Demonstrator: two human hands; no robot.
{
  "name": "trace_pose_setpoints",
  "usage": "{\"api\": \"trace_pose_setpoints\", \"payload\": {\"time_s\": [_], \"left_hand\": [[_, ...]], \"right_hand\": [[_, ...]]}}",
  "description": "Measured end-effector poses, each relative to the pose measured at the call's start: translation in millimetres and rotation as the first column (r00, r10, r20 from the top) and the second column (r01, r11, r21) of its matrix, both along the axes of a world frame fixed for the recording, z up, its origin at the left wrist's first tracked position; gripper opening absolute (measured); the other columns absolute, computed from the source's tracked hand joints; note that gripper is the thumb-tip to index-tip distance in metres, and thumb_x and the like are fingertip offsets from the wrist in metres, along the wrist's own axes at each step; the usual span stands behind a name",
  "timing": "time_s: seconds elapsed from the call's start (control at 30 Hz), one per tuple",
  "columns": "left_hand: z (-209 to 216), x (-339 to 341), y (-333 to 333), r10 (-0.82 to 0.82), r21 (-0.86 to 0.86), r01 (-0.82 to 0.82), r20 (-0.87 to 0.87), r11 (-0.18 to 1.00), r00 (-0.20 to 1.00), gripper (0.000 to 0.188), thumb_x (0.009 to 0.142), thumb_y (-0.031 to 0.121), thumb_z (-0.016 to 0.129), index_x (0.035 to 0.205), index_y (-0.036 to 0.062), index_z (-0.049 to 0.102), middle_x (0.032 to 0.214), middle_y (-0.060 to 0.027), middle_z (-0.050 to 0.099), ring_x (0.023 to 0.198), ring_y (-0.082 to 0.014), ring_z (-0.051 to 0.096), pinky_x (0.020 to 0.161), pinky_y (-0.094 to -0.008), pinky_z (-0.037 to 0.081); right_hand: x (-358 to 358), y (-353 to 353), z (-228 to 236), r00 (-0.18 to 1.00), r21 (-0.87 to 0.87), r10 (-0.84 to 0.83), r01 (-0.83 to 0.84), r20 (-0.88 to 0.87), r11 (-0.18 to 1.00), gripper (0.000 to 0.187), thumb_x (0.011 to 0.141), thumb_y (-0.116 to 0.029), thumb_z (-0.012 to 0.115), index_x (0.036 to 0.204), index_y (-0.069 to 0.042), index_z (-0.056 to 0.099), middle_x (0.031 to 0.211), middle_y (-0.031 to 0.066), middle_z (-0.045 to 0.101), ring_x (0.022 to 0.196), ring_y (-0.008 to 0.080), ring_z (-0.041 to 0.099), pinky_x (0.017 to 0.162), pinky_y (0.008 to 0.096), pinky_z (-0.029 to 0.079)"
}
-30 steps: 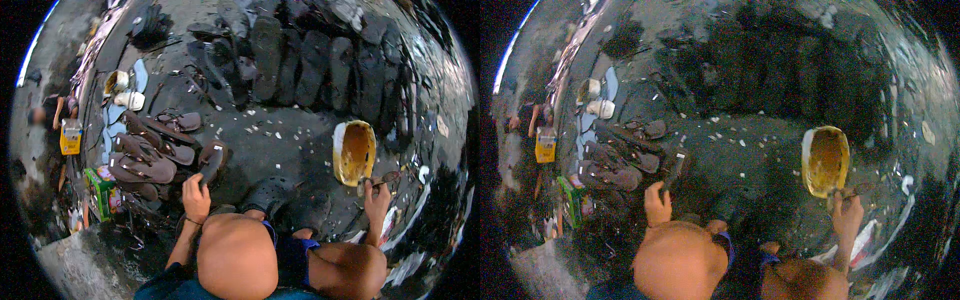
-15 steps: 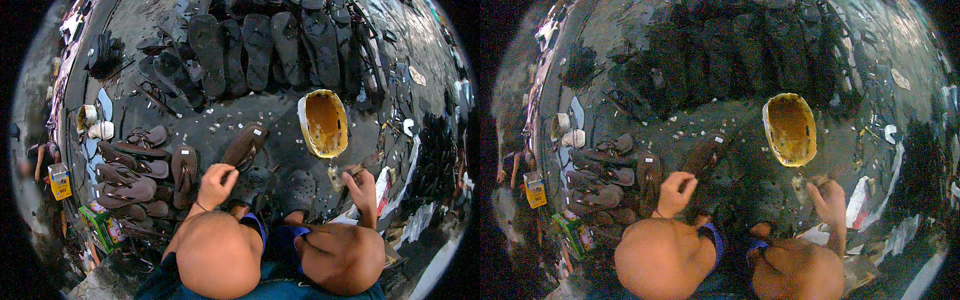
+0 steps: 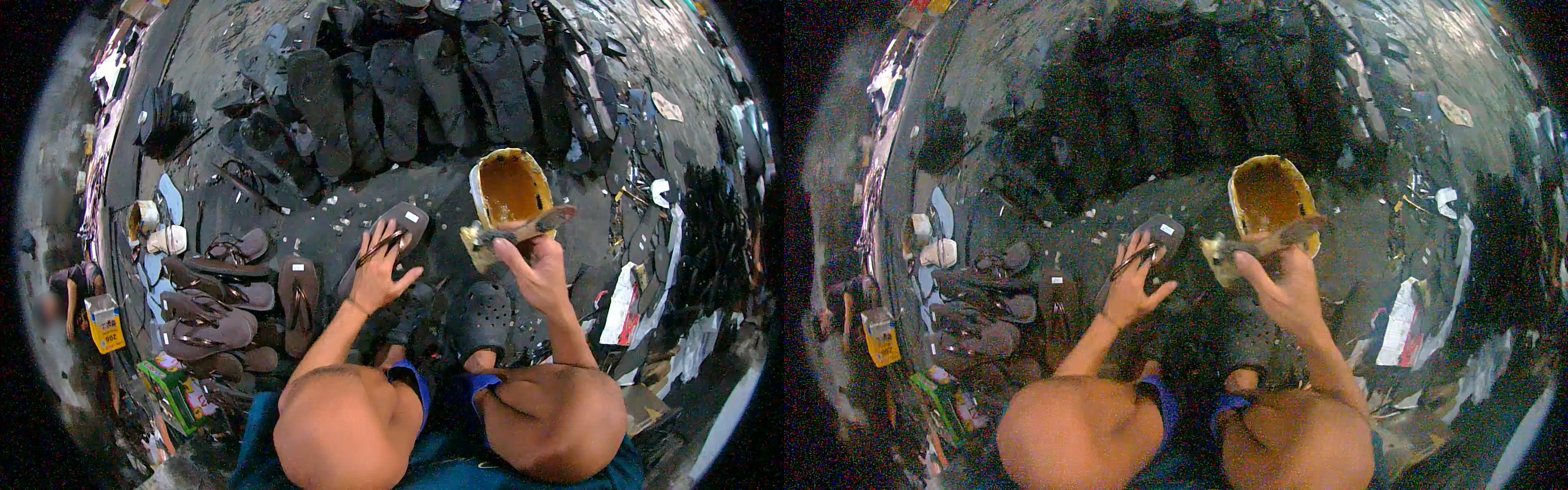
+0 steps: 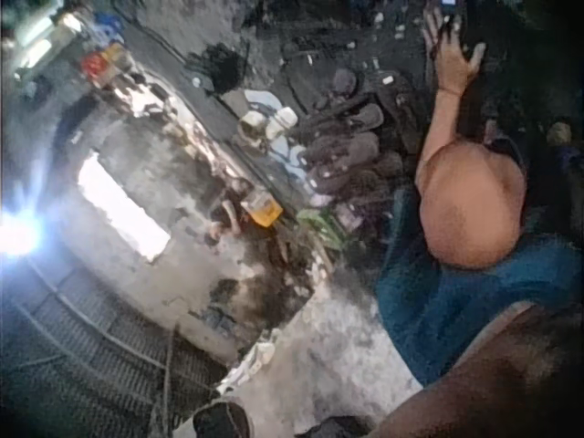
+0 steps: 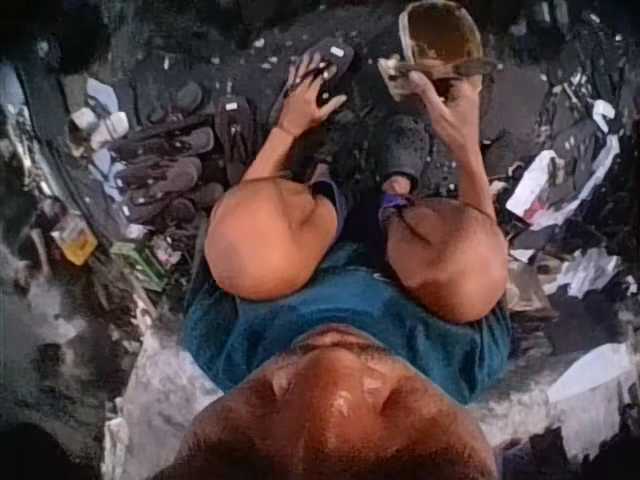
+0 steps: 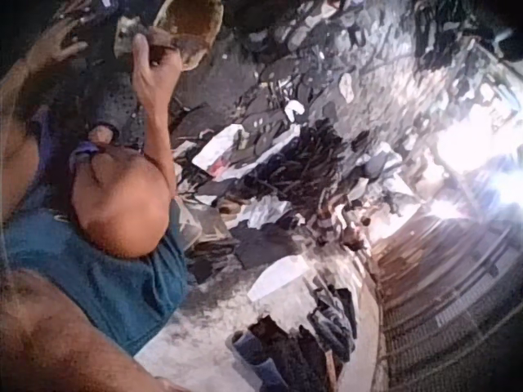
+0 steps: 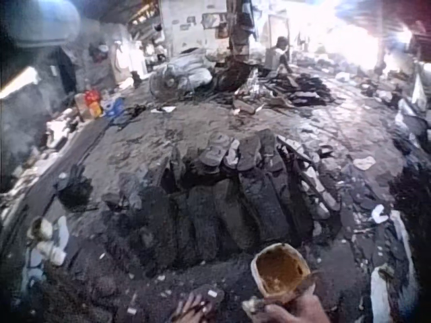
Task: The person sits on the ground and repeatedly applies a brown adhesive from a small container onto the soles of multiple flip-flops using a brush. The person picks up each flip-flop, coats the sole, and places it back among the pile.
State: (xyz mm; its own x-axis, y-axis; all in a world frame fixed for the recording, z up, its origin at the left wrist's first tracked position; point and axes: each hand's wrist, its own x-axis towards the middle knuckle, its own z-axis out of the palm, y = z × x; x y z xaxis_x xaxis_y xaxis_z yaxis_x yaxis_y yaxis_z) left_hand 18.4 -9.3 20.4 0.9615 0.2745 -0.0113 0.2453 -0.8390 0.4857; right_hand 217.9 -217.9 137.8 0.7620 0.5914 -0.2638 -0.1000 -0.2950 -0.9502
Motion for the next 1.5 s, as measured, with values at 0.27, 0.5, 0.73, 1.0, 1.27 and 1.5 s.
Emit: {"api": "trace_pose_setpoints", "payload": {"time_s": [0.27, 0.5, 0.73, 1.0, 1.27, 1.5], "left_hand": [[39, 75, 14, 0.584, -0.951, -0.096, -0.259, -0.295, 0.769, 0.045, 0.109, 0.034, 0.039, 0.135, 0.0029, 0.059, 0.125, -0.0093, 0.068, 0.111, -0.0241, 0.066, 0.101, -0.0361, 0.050], [70, 75, 15, 0.554, -0.918, -0.027, -0.262, -0.396, 0.790, 0.047, 0.108, 0.040, 0.041, 0.132, 0.0036, 0.060, 0.122, -0.0069, 0.067, 0.106, -0.0204, 0.065, 0.097, -0.0343, 0.050], [62, 70, 12, 0.632, -0.989, -0.015, -0.107, -0.149, 0.768, 0.044, 0.108, 0.035, 0.046, 0.125, -0.0007, 0.064, 0.124, -0.0066, 0.066, 0.108, -0.0178, 0.065, 0.094, -0.0332, 0.051], [80, 53, 10, 0.554, -0.934, -0.286, -0.357, -0.214, 0.752, 0.055, 0.107, 0.045, 0.039, 0.144, 0.0065, 0.051, 0.115, -0.0083, 0.068, 0.103, -0.0224, 0.067, 0.093, -0.0419, 0.055], [86, -22, -14, 0.314, -0.709, -0.068, -0.393, -0.702, 0.864, 0.083, 0.101, 0.069, 0.029, 0.148, 0.0028, 0.044, 0.139, -0.0162, 0.059, 0.117, -0.0318, 0.065, 0.102, -0.0456, 0.051], [119, 85, 33, 0.674, -0.870, 0.139, -0.255, -0.472, 0.694, 0.066, 0.097, 0.066, 0.051, 0.122, 0.0062, 0.062, 0.108, -0.0101, 0.070, 0.096, -0.0231, 0.070, 0.084, -0.0382, 0.058]], "right_hand": [[3, 86, -4, 0.925, 0.236, -0.006, -0.091, 0.381, 0.968, 0.023, 0.088, -0.018, 0.077, 0.106, -0.005, 0.072, 0.101, 0.0098, 0.075, 0.092, 0.0246, 0.071, 0.083, 0.0360, 0.055], [-19, 82, 12, 0.946, 0.181, 0.158, -0.215, 0.283, 0.960, 0.020, 0.086, -0.017, 0.076, 0.103, -0.007, 0.073, 0.100, 0.0124, 0.074, 0.093, 0.0329, 0.069, 0.085, 0.0423, 0.053], [-12, 78, 16, 0.756, 0.206, -0.034, -0.134, 0.653, 0.969, 0.015, 0.090, -0.009, 0.073, 0.103, -0.003, 0.072, 0.093, 0.0118, 0.074, 0.084, 0.0249, 0.072, 0.076, 0.0333, 0.054], [-34, 79, 10, 0.861, 0.363, 0.217, -0.041, -0.460, 0.931, 0.030, 0.098, -0.026, 0.069, 0.116, -0.002, 0.069, 0.104, 0.0040, 0.071, 0.096, 0.0157, 0.064, 0.089, 0.0347, 0.051], [-5, 81, 6, 0.979, 0.237, -0.010, 0.060, -0.204, 0.970, 0.029, 0.095, -0.021, 0.072, 0.116, -0.001, 0.069, 0.105, 0.0063, 0.074, 0.096, 0.0157, 0.067, 0.086, 0.0295, 0.051], [-13, 97, 3, 0.844, 0.031, 0.112, -0.150, 0.525, 0.988, 0.017, 0.090, -0.015, 0.074, 0.099, -0.001, 0.072, 0.099, 0.0116, 0.076, 0.091, 0.0220, 0.072, 0.082, 0.0375, 0.054]]}}
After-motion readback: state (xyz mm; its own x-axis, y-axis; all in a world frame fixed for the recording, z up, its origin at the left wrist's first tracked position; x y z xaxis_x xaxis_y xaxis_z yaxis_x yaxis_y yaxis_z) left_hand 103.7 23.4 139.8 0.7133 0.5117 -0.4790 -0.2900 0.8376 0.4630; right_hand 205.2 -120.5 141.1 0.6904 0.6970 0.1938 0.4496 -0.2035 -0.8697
